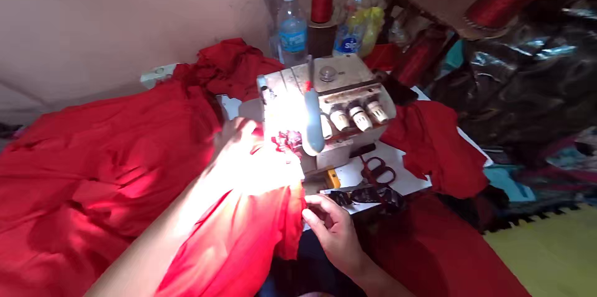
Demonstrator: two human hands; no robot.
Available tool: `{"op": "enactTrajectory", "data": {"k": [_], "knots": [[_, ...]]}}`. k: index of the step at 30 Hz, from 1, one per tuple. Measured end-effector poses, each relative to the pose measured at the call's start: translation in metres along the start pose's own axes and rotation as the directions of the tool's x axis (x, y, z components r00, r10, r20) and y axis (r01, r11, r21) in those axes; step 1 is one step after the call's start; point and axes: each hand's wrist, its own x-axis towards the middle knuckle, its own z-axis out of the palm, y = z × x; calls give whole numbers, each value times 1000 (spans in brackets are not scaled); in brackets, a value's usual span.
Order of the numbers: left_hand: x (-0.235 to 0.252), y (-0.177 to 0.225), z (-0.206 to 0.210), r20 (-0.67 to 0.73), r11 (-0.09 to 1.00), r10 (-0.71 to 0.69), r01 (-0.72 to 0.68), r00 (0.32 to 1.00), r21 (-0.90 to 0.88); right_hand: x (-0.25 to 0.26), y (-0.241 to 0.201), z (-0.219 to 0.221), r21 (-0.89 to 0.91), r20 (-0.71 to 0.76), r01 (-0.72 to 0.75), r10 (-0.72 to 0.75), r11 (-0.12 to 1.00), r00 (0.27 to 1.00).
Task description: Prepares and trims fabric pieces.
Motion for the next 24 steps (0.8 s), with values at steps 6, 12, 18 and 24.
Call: {"op": "enactTrajectory", "data": {"k": [6, 12, 18, 24], "knots": [[-100, 66, -16, -73, 991, 116, -120, 991, -56, 21, -19, -124, -592, 0, 172, -214, 787, 977], [-146, 95, 101, 397, 756, 395, -48, 829, -652, 77, -3, -193, -778, 382, 144, 278, 612, 881], [-133, 92, 187, 508, 673, 330, 179, 796, -718, 103, -7, -201, -847, 448, 172, 501, 504, 740], [-109, 121, 240, 611, 628, 141, 406, 779, -663, 100, -43, -196, -977, 203, 133, 543, 165, 815]]}}
